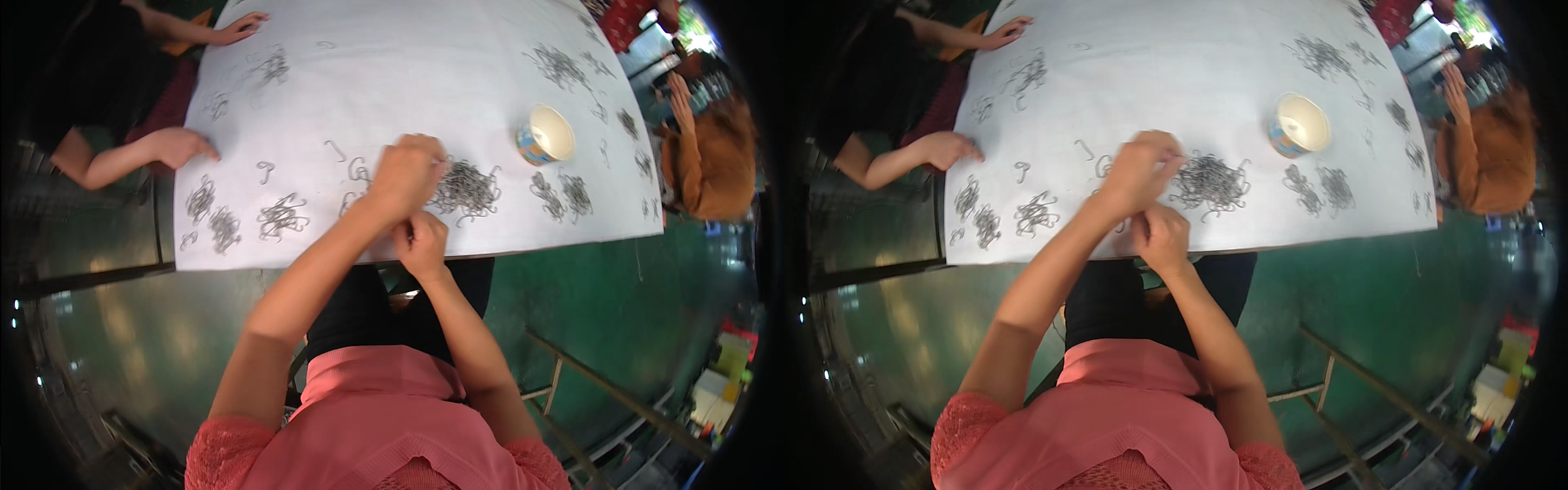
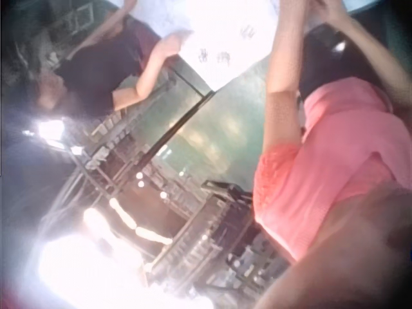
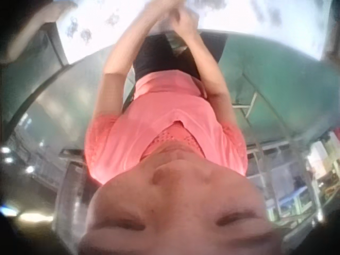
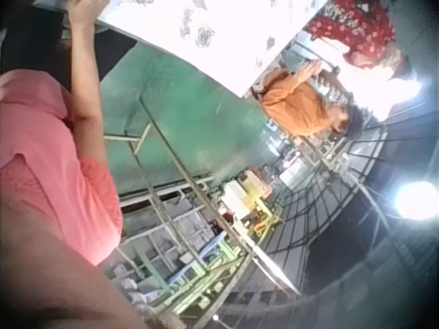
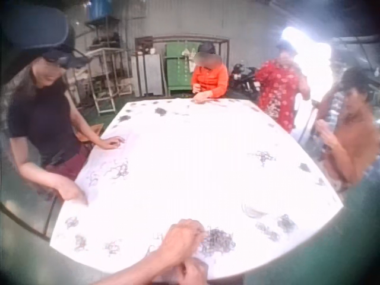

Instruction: The person sits at a table and repeatedly picks up small metal paperclips, linking them together by hand to form a chain. The person occasionally lifts the growing chain to inspect it or hang it on a nearby metal rack before returning to the table to continue the assembly process.

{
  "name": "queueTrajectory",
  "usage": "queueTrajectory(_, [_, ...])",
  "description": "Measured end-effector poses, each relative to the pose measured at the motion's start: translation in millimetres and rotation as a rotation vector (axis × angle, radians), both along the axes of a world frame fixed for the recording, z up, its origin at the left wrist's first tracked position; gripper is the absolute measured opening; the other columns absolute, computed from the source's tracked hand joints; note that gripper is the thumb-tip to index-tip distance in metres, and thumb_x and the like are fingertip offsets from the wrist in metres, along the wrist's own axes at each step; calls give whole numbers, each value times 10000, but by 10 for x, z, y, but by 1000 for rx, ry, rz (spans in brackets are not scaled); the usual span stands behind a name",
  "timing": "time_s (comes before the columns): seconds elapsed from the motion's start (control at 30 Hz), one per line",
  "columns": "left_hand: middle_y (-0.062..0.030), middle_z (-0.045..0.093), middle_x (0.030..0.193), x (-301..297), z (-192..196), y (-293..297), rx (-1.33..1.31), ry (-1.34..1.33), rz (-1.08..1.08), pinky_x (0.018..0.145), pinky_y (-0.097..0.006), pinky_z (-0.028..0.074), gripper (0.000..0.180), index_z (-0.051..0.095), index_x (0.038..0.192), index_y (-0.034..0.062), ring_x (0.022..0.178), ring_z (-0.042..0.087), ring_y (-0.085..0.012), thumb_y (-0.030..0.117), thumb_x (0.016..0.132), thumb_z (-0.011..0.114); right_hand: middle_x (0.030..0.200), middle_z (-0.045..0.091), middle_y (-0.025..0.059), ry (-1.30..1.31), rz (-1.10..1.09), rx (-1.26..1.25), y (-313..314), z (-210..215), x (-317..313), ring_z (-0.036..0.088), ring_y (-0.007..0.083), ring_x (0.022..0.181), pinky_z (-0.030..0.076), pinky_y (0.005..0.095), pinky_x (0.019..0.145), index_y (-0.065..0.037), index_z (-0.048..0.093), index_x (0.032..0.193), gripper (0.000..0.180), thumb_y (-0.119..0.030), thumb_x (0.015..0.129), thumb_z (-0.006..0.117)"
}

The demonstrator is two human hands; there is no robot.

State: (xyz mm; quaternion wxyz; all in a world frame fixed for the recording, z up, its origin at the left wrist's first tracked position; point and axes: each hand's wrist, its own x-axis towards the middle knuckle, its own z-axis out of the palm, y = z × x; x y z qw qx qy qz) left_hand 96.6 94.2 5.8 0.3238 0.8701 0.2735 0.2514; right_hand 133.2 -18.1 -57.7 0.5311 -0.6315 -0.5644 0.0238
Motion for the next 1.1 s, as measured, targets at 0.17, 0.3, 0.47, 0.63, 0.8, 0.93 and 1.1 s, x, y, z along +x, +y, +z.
queueTrajectory(0.17, [-119, 643, 840, -88, 35, -190, 8, -14, 61, 710, -368, 497, 120, 668, 889, 22, 789, 608, -320, 115, 841, 610, 580, 530, 124, 56, -53, -48, -36, -124, 26, 544, 325, 518, 427, 404, 493, -27, 551, 737, 79, -15, 725, 628])
queueTrajectory(0.3, [-119, 649, 873, -829, -87, -141, 77, -123, 253, 708, -343, 494, 127, 666, 929, 26, 793, 603, -280, 25, 810, 623, 601, 579, 70, 58, -20, -41, 22, -34, -58, 536, 218, 477, 421, 322, 461, -38, 622, 874, 81, -33, 794, 634])
queueTrajectory(0.47, [-103, 633, 909, -1736, -195, 16, 191, -3, 653, 708, -351, 480, 127, 671, 915, 49, 818, 581, -275, 18, 797, 634, 591, 578, 45, 70, -1, -103, 6, -31, -54, 510, 160, 460, 406, 279, 453, -60, 654, 895, 82, -43, 816, 637])
queueTrajectory(0.63, [-79, 613, 919, -2056, -305, 337, 253, 115, 781, 725, -383, 466, 99, 675, 881, 69, 813, 558, -280, 79, 782, 670, 593, 572, 41, 22, -12, -139, 13, -49, -29, 507, 161, 468, 397, 284, 453, -54, 654, 898, 77, -50, 824, 634])
queueTrajectory(0.8, [-92, 611, 939, -1927, -361, 530, 158, 137, 775, 719, -389, 480, 123, 656, 850, 50, 854, 580, -269, 136, 777, 704, 582, 551, 39, 8, -21, -153, 17, -54, -40, 496, 161, 466, 388, 284, 452, -50, 654, 897, 67, -54, 839, 622])
queueTrajectory(0.93, [-93, 596, 893, -1892, -477, 592, 248, 250, 808, 729, -400, 477, 125, 642, 818, 48, 828, 568, -280, 131, 760, 714, 578, 529, 27, 62, -18, -179, 19, -51, -43, 482, 135, 469, 385, 282, 453, -44, 649, 913, 70, -57, 853, 615])
queueTrajectory(1.1, [-83, 583, 922, -1973, -455, 611, 172, 204, 820, 741, -408, 445, 128, 628, 809, 59, 892, 544, -289, 130, 749, 717, 719, 580, 20, 407, 22, -229, 91, 83, -47, 536, 95, 601, 441, 248, 539, -26, 622, 994, 118, -78, 892, 597])
